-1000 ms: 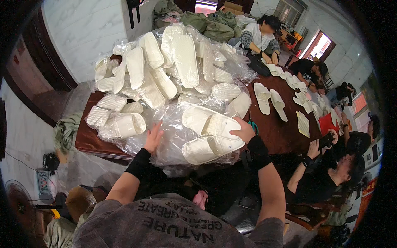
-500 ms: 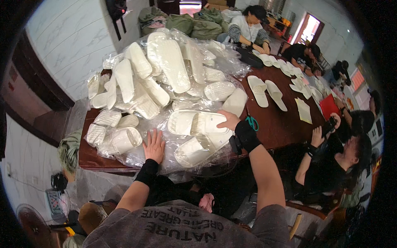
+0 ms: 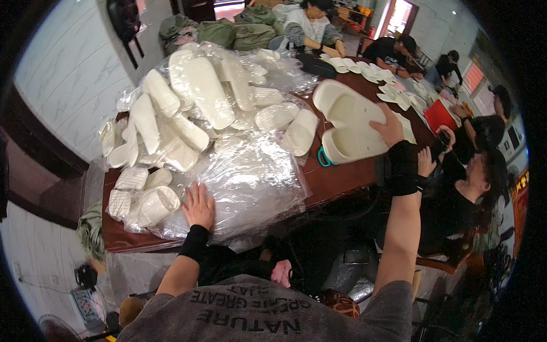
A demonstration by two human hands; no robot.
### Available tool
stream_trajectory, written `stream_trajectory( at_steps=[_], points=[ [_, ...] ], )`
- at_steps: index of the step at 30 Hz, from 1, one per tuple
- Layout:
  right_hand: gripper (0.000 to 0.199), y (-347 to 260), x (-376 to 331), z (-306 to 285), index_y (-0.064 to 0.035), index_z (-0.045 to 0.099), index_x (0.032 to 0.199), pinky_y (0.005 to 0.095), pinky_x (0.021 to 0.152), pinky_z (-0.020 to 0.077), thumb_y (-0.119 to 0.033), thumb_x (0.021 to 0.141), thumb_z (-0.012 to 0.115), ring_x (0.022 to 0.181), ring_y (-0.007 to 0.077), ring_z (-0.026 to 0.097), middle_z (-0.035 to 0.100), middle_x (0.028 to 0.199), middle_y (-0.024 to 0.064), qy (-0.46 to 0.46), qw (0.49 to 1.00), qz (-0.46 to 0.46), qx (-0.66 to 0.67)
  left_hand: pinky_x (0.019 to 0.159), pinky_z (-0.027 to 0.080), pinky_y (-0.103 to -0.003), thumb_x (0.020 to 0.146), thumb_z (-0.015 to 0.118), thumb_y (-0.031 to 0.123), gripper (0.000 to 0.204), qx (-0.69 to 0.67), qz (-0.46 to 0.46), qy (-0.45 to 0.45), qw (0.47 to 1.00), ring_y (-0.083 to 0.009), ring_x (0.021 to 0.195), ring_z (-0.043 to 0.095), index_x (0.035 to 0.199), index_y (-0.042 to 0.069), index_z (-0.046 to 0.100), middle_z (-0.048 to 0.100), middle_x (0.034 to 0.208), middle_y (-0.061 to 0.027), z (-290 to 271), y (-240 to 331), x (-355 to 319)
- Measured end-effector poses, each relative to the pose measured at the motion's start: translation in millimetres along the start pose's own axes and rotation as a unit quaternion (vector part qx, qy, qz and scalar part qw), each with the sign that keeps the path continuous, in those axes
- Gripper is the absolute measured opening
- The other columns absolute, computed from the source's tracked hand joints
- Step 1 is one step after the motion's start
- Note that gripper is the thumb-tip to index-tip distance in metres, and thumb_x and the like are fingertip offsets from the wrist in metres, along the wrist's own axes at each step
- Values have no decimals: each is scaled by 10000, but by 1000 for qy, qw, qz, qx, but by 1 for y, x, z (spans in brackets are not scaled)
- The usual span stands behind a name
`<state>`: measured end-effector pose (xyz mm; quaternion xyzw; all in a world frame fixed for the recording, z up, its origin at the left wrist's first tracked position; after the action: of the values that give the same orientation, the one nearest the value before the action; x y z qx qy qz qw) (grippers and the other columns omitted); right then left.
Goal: Organize and prepare white shoe soles by moving them from sacks to a work table and arranging them.
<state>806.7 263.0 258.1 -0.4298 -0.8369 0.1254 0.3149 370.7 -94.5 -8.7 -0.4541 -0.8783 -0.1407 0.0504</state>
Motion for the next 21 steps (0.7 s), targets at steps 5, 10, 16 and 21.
stream_trajectory(
  at_steps=[5,10,16,21],
  points=[
    [511,-62,-27,45,-33,468,1258,310,817,494,-90,795,678,911,157,589,586,1076,58,14,882,90,462,1057,200,-605,926,412,371,559,88,-24,-26,996,-284,1410,155,1442,185,303,161,1542,-30,3,-8,-3],
    [470,-107,-73,198,11,530,1172,294,823,474,-58,747,720,950,143,571,606,1057,57,-120,802,91,578,1065,190,-600,930,424,362,561,103,-5,-29,994,-292,1409,156,1444,179,295,170,1539,-43,8,-8,-3],
    [464,7,-116,262,-20,539,1159,324,848,470,-82,743,733,955,183,593,629,1023,74,-228,851,187,435,1072,166,-603,935,422,365,561,80,27,-7,996,-300,1410,149,1445,173,288,174,1537,-42,7,19,4],
    [366,47,-54,195,-27,534,1133,318,761,513,-59,799,681,877,156,607,619,981,70,-130,828,249,486,1072,149,-608,932,428,362,565,86,-11,-40,995,-298,1414,136,1445,172,289,170,1538,-33,8,-7,-3]
  ],
)
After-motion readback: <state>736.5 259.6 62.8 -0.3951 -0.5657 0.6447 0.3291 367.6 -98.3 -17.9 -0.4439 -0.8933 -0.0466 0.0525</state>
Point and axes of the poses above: each hand's wrist, its own x-axis towards the middle knuckle, its own z-axis out of the palm, y = z × x, the point moved 9 cm from there along x, towards the middle knuckle
